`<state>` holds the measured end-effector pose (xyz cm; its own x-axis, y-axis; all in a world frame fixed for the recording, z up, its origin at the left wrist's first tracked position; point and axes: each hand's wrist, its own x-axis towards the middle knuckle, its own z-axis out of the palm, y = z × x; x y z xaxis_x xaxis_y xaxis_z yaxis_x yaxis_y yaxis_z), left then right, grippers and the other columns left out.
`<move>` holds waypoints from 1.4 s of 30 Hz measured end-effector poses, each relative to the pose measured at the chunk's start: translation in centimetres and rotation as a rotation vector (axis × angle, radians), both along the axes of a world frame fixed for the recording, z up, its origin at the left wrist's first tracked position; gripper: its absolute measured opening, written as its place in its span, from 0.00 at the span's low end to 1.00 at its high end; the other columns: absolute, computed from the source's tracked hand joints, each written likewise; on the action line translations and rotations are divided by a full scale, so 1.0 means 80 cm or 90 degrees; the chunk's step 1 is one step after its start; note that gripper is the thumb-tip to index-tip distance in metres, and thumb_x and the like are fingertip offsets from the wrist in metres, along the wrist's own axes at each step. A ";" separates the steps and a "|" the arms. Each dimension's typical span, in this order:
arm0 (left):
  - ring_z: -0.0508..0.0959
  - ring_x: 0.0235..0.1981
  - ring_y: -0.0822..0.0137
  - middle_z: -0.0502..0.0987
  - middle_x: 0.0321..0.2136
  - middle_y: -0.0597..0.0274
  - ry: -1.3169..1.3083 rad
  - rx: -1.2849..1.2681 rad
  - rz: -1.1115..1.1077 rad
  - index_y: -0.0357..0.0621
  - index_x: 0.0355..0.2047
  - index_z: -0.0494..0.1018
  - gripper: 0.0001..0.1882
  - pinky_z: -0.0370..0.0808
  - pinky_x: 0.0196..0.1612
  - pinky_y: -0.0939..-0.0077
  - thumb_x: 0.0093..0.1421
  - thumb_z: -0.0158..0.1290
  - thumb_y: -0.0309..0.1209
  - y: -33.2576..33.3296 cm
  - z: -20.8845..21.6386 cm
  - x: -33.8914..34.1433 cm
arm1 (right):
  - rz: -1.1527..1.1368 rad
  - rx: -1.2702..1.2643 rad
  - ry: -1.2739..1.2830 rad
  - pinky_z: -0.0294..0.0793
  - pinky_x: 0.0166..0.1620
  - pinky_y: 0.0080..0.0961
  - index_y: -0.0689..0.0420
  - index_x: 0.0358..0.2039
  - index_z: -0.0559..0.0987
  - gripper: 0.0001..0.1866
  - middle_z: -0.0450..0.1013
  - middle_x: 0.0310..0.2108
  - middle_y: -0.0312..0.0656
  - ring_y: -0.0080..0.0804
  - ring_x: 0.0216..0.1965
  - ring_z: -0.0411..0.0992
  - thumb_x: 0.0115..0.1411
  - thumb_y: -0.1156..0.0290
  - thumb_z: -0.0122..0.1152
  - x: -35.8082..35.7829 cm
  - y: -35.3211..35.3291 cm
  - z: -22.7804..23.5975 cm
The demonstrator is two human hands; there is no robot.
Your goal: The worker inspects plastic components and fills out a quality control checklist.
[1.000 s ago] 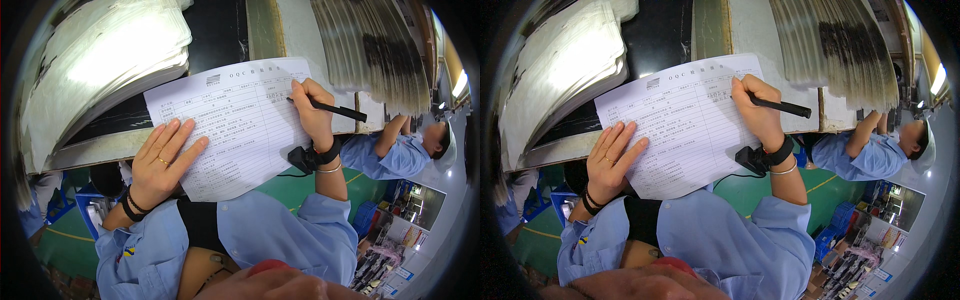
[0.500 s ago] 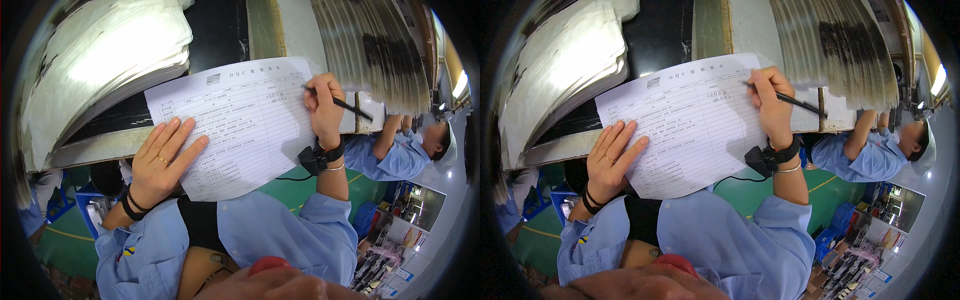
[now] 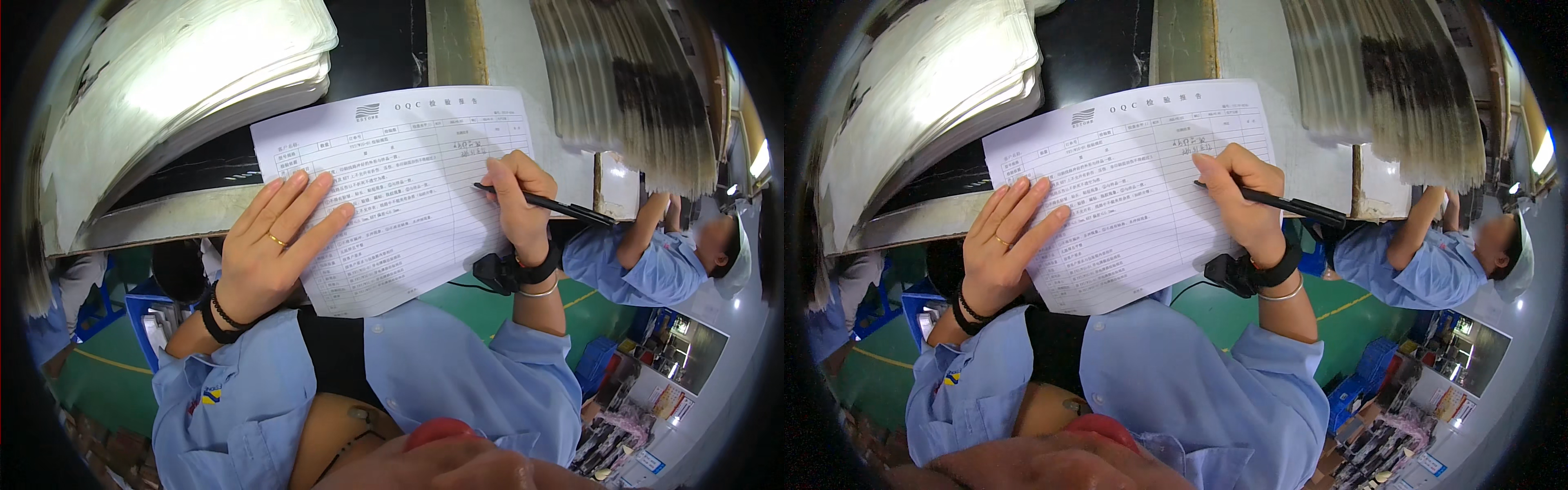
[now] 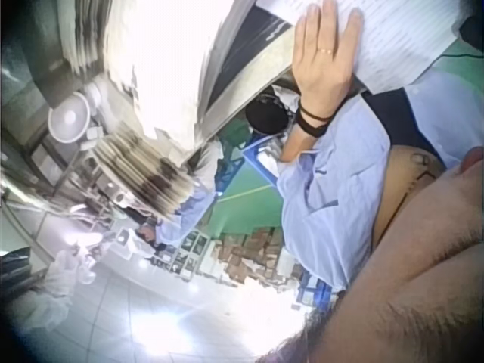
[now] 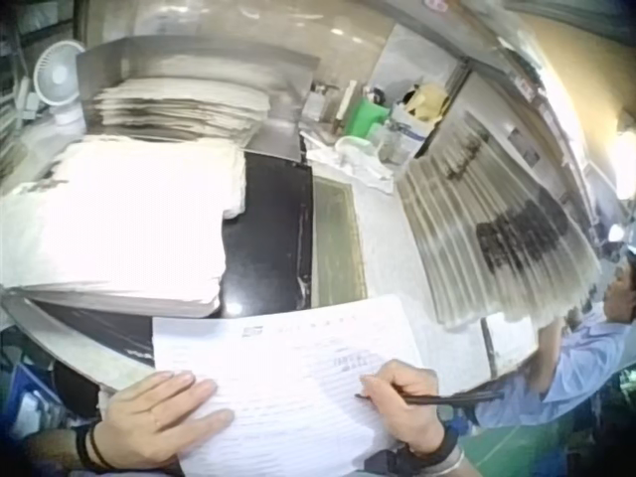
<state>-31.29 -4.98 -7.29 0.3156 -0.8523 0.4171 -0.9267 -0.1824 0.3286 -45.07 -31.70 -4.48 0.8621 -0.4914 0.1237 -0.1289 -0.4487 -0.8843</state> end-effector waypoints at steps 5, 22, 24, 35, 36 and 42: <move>0.72 0.55 0.54 0.74 0.51 0.53 -0.002 0.002 0.001 0.51 0.44 0.78 0.24 0.68 0.57 0.61 0.43 0.65 0.27 0.000 0.000 0.000 | -0.041 -0.049 0.004 0.56 0.21 0.15 0.62 0.16 0.72 0.14 0.66 0.13 0.30 0.12 0.18 0.57 0.58 0.73 0.61 0.003 0.003 -0.003; 0.73 0.53 0.54 0.74 0.50 0.52 -0.009 0.002 0.002 0.49 0.43 0.78 0.22 0.68 0.57 0.61 0.44 0.62 0.27 0.001 0.002 0.000 | -0.017 -0.124 0.037 0.55 0.20 0.18 0.62 0.16 0.70 0.15 0.61 0.11 0.33 0.15 0.16 0.55 0.57 0.74 0.60 0.006 0.006 0.003; 0.73 0.53 0.54 0.74 0.50 0.52 -0.011 -0.001 0.001 0.50 0.43 0.78 0.22 0.68 0.57 0.61 0.44 0.62 0.27 0.001 0.002 0.000 | -0.022 -0.113 0.038 0.55 0.19 0.18 0.62 0.16 0.69 0.15 0.61 0.11 0.33 0.15 0.16 0.55 0.58 0.74 0.60 0.005 0.003 0.000; 0.73 0.53 0.54 0.74 0.50 0.53 -0.010 -0.003 0.006 0.50 0.43 0.78 0.22 0.68 0.57 0.61 0.44 0.63 0.27 0.000 0.001 -0.001 | -0.007 -0.151 0.019 0.52 0.19 0.21 0.62 0.15 0.66 0.17 0.55 0.11 0.33 0.16 0.16 0.51 0.57 0.75 0.60 0.007 0.004 0.001; 0.73 0.53 0.54 0.74 0.50 0.53 -0.012 -0.003 0.007 0.50 0.43 0.78 0.22 0.68 0.57 0.61 0.44 0.63 0.27 0.001 0.000 -0.001 | -0.007 -0.151 0.019 0.52 0.19 0.21 0.62 0.15 0.66 0.17 0.55 0.11 0.33 0.16 0.16 0.51 0.57 0.75 0.60 0.006 0.004 0.001; 0.74 0.51 0.57 0.75 0.49 0.55 -0.032 0.003 0.011 0.52 0.43 0.79 0.18 0.70 0.55 0.64 0.50 0.54 0.28 -0.001 0.004 -0.001 | -0.004 -0.177 0.019 0.52 0.19 0.21 0.62 0.14 0.65 0.17 0.55 0.11 0.35 0.18 0.15 0.51 0.56 0.76 0.61 0.004 0.002 0.001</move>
<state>-31.37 -5.05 -7.00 0.3093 -0.8491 0.4281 -0.9385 -0.2001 0.2812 -44.76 -31.58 -4.40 0.8645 -0.4476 0.2288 -0.1570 -0.6727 -0.7231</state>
